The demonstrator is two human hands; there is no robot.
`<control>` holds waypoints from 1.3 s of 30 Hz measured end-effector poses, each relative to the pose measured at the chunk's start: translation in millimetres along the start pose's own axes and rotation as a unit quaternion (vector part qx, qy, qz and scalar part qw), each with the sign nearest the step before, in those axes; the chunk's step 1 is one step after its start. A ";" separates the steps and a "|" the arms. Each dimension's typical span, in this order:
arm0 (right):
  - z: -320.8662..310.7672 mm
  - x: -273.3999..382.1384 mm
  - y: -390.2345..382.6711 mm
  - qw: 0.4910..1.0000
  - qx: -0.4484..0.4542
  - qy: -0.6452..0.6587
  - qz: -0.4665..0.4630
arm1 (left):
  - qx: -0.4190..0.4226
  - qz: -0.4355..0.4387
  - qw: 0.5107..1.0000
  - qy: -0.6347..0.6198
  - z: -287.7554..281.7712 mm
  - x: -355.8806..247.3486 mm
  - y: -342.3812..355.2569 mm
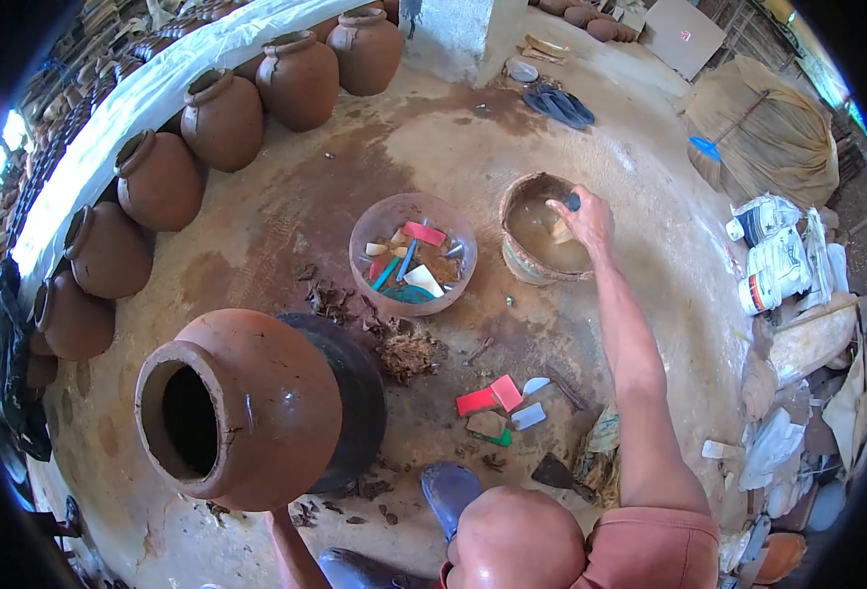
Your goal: The person smooths the exterior and interior rim of a clay pot using a piece of cloth and a small smoothing tool while the pot sits on a manual wheel.
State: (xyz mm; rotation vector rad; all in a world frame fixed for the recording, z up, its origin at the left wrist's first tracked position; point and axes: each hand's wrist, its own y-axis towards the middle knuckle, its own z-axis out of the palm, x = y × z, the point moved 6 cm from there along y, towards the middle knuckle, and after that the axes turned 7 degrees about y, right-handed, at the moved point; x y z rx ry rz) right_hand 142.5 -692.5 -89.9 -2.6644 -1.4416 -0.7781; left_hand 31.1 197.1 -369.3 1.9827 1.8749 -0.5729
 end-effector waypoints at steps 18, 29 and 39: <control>4.3 -6.3 17.8 0.998 -0.022 -0.065 -0.012 | -0.037 -0.023 0.995 -0.091 10.3 -18.4 -6.6; -66.3 421.2 -127.6 0.841 0.151 0.283 -0.435 | -0.105 -0.081 0.903 -0.409 4.8 -17.5 47.9; -56.0 513.7 -212.9 0.696 0.242 0.238 -0.633 | -0.288 -0.484 0.700 -0.438 37.7 -197.7 -65.5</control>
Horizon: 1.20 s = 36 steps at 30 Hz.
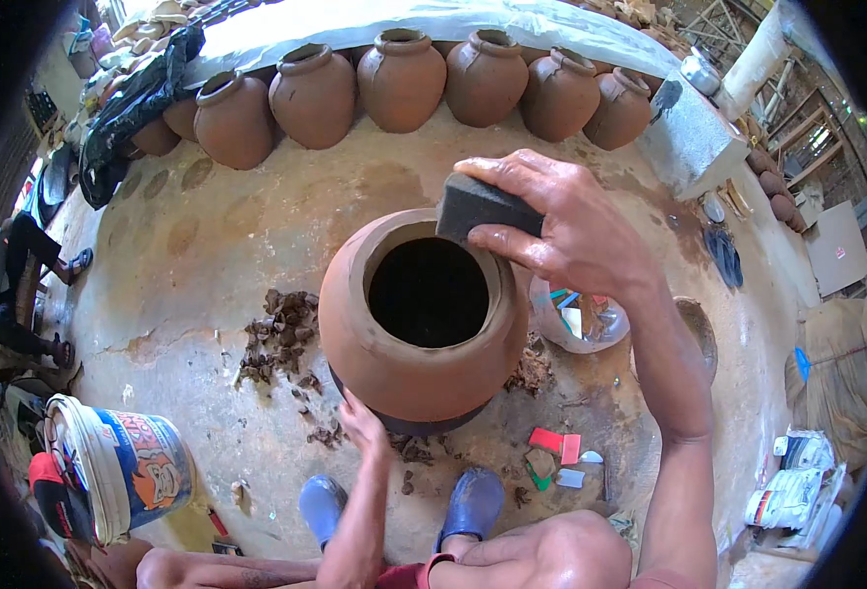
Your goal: The person smooths the exterior and interior rim of a clay pot using a piece of cloth and a small smoothing tool while the pot sits on a manual wheel.
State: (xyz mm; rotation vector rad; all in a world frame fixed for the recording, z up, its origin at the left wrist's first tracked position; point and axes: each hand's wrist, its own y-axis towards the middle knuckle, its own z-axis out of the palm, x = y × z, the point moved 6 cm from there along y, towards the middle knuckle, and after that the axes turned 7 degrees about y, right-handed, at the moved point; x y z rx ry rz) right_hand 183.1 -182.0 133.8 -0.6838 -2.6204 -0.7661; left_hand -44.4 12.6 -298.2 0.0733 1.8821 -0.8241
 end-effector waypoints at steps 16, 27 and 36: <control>-4.5 -0.6 -3.5 0.998 0.051 -0.021 0.005 | -0.034 0.063 0.993 0.089 -6.0 -10.9 0.0; -11.6 0.1 -14.1 0.999 0.045 -0.024 0.002 | 0.166 -0.040 0.972 -0.162 -13.2 23.9 25.5; -17.5 -7.9 -39.8 0.999 0.025 -0.046 -0.011 | 0.336 -0.275 0.900 0.033 24.9 73.5 -126.6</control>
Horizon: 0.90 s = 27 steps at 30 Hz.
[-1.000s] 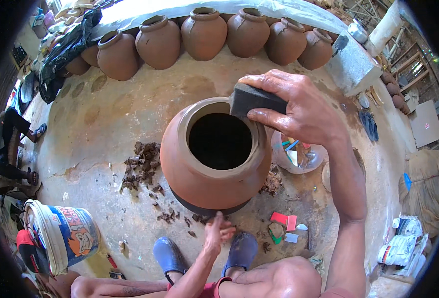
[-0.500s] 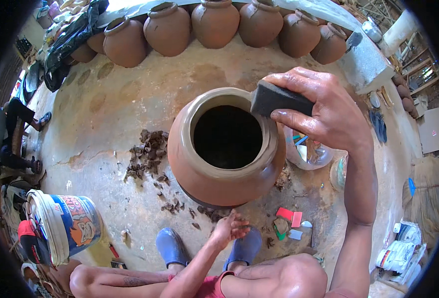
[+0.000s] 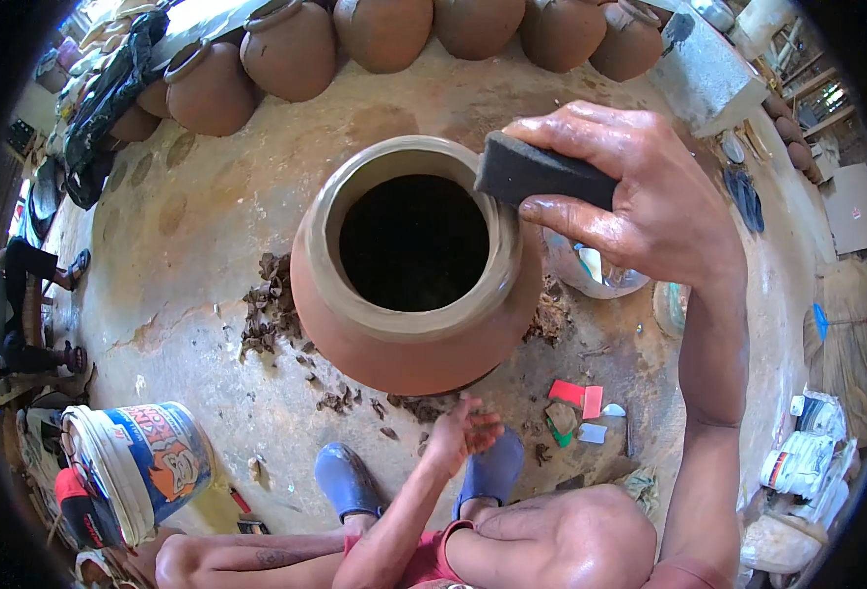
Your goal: The person smooths the exterior and interior rim of a clay pot using a piece of cloth and a small smoothing tool while the pot sits on a manual wheel.
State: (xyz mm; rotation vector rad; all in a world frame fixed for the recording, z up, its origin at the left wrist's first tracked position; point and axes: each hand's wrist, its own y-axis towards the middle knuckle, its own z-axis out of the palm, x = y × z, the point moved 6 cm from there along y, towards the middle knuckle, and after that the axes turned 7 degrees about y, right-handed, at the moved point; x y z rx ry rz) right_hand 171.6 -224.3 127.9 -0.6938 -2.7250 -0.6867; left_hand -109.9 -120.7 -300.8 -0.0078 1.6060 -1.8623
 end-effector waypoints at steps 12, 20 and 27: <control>54.3 -8.7 -39.5 0.953 -0.192 0.143 0.186 | -0.287 0.168 0.941 -0.064 -67.3 -56.8 22.8; 63.5 17.7 -51.7 0.948 -0.181 0.161 0.209 | -0.285 0.326 0.901 -0.006 -151.3 -134.4 30.8; 51.9 13.2 -73.2 0.945 -0.190 0.112 0.240 | -0.198 0.127 0.972 -0.008 -13.2 -56.0 -2.5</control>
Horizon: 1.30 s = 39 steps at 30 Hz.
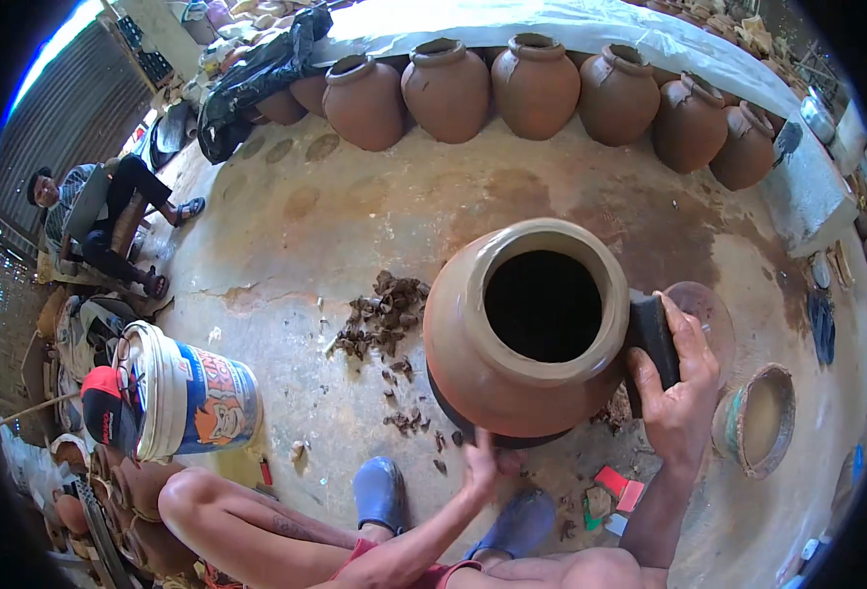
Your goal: The person smooths the exterior and interior rim of a clay pot using a piece of cloth and a small smoothing tool while the pot sits on a manual wheel.
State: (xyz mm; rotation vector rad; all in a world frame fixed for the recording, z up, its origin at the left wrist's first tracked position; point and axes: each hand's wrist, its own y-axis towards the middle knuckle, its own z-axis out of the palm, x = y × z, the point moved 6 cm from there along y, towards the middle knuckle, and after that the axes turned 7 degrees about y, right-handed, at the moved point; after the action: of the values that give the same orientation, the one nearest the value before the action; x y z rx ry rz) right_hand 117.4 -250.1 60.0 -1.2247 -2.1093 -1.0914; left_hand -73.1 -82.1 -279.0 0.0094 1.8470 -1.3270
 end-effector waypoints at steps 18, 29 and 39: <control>7.1 -5.3 -41.7 0.997 -0.056 0.038 0.038 | 0.109 -0.107 0.988 0.015 -14.8 11.4 -21.9; 21.6 -12.0 -64.6 0.984 -0.114 0.139 0.011 | 0.175 -0.019 0.978 -0.110 -39.4 40.9 37.1; 34.3 -35.9 -89.1 0.972 -0.161 0.161 0.053 | -0.016 0.071 0.996 0.046 -75.5 -33.7 75.4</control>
State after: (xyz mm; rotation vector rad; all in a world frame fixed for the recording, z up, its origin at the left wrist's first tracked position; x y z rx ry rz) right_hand 57.6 -265.6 -21.2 -1.1898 -1.6508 -1.5105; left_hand -63.8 25.0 -310.1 0.1843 1.9083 -1.2165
